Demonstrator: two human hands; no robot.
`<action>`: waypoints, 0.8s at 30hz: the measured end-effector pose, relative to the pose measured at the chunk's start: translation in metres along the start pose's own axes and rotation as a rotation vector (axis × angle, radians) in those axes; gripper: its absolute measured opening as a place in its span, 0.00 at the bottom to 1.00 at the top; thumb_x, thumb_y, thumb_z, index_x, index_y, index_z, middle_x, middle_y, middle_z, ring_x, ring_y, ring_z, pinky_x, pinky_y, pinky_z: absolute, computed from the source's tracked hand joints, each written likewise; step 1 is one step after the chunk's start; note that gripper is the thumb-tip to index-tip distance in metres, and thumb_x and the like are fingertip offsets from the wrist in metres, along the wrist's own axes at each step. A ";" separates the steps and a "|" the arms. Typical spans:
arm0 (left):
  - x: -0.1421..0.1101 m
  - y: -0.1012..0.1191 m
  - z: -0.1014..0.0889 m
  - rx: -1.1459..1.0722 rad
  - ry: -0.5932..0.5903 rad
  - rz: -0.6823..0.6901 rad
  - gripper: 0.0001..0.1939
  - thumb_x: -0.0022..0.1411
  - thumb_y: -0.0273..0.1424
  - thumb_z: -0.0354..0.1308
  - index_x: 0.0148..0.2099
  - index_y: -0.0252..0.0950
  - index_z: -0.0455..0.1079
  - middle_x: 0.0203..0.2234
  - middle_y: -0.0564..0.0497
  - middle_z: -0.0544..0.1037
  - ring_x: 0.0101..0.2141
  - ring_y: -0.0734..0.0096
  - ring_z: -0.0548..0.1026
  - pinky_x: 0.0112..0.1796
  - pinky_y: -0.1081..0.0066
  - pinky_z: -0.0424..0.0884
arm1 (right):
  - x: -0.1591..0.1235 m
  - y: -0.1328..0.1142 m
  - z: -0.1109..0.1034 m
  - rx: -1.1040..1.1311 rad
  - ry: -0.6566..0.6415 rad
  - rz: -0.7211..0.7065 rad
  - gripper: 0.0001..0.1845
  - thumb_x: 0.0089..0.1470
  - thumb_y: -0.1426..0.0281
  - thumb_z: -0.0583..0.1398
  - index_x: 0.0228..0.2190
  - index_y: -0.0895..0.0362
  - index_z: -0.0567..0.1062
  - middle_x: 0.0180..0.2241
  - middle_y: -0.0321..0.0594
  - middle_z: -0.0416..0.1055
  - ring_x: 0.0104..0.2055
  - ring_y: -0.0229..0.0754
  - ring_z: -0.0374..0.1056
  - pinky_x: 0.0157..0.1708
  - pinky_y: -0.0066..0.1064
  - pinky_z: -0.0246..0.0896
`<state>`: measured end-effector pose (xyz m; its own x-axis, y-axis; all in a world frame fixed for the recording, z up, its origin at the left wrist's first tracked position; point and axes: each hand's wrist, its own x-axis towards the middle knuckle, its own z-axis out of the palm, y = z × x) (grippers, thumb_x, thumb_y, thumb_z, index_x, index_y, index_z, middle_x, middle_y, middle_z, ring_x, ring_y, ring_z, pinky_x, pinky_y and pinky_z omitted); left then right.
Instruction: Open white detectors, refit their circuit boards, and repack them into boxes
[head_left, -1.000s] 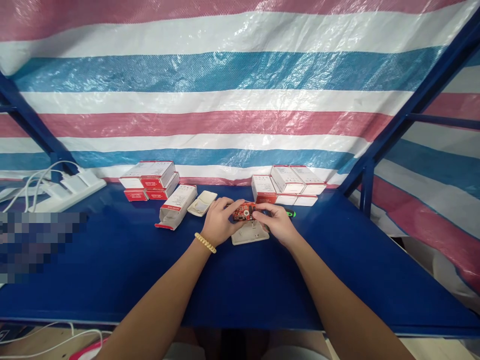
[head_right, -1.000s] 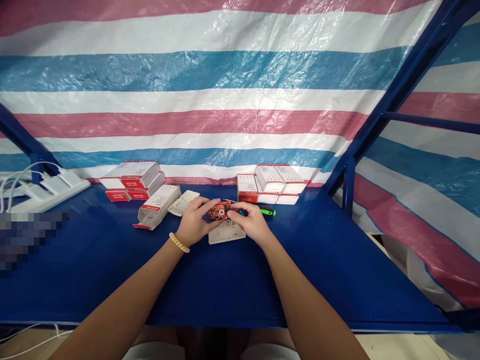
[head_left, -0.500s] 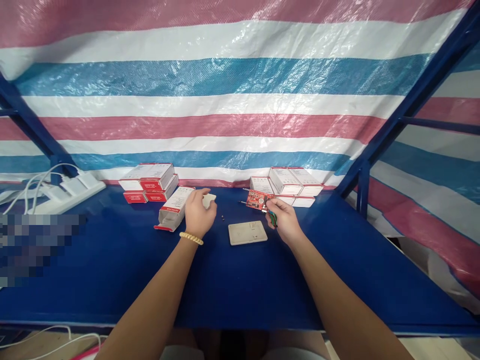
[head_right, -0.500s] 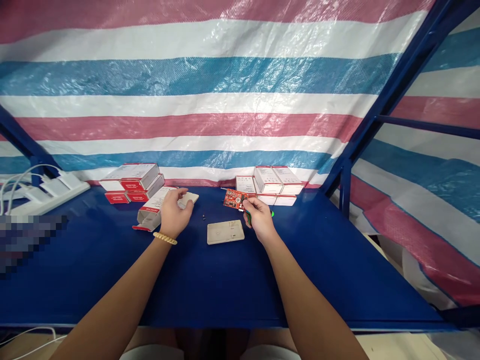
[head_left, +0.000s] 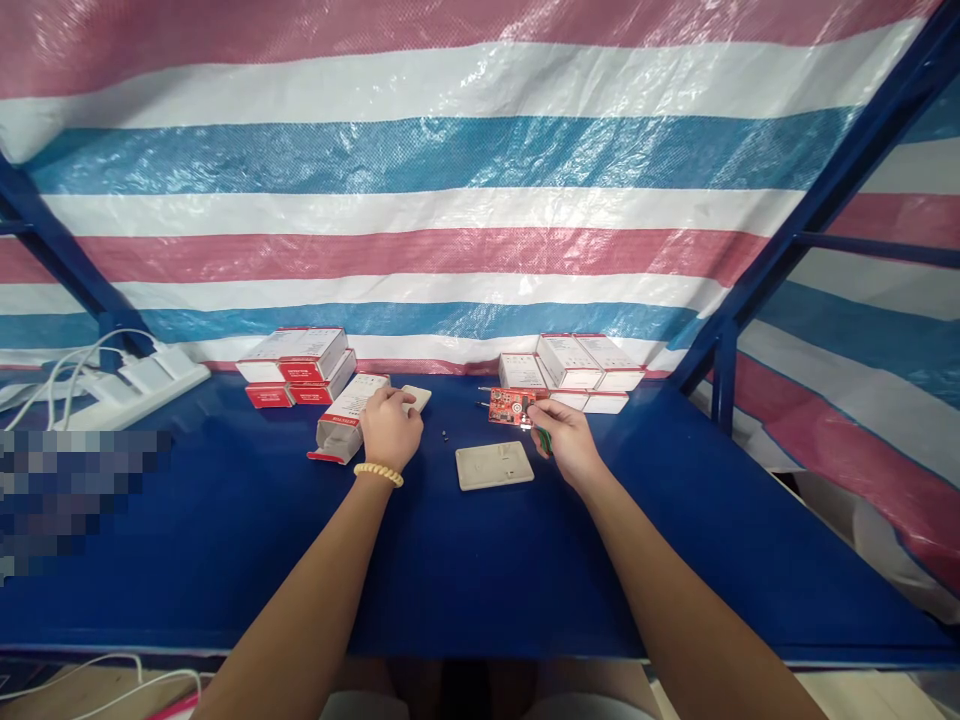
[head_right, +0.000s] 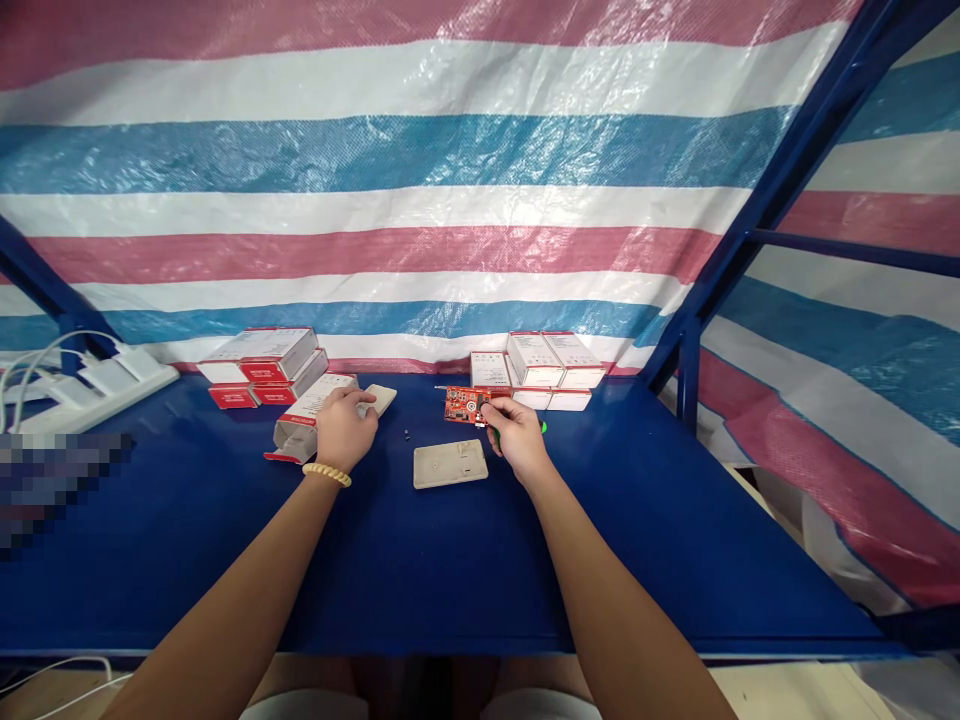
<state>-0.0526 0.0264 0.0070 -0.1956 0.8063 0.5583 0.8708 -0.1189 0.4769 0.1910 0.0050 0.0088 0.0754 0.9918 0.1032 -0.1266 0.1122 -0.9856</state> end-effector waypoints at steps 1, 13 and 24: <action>0.000 0.000 0.000 0.010 -0.012 -0.001 0.10 0.51 0.24 0.53 0.34 0.35 0.74 0.40 0.42 0.75 0.43 0.52 0.72 0.45 0.55 0.66 | 0.000 0.001 0.000 -0.007 -0.003 -0.001 0.13 0.43 0.60 0.64 0.22 0.57 0.70 0.09 0.28 0.58 0.10 0.30 0.49 0.09 0.23 0.43; -0.006 0.010 -0.005 0.327 -0.179 -0.041 0.17 0.54 0.29 0.52 0.46 0.34 0.74 0.46 0.40 0.72 0.49 0.50 0.68 0.48 0.54 0.63 | 0.001 0.005 -0.002 -0.065 -0.016 0.021 0.14 0.43 0.59 0.63 0.23 0.57 0.70 0.09 0.28 0.58 0.10 0.30 0.50 0.09 0.23 0.43; -0.006 0.010 -0.005 0.373 -0.240 -0.032 0.16 0.57 0.28 0.48 0.40 0.32 0.77 0.49 0.39 0.71 0.50 0.49 0.67 0.49 0.52 0.63 | 0.002 0.006 -0.001 -0.126 -0.035 0.050 0.13 0.44 0.59 0.62 0.23 0.57 0.70 0.09 0.28 0.57 0.10 0.30 0.48 0.10 0.24 0.41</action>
<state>-0.0453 0.0170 0.0119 -0.1529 0.9232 0.3525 0.9779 0.0899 0.1888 0.1912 0.0077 0.0026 0.0373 0.9977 0.0564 -0.0044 0.0566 -0.9984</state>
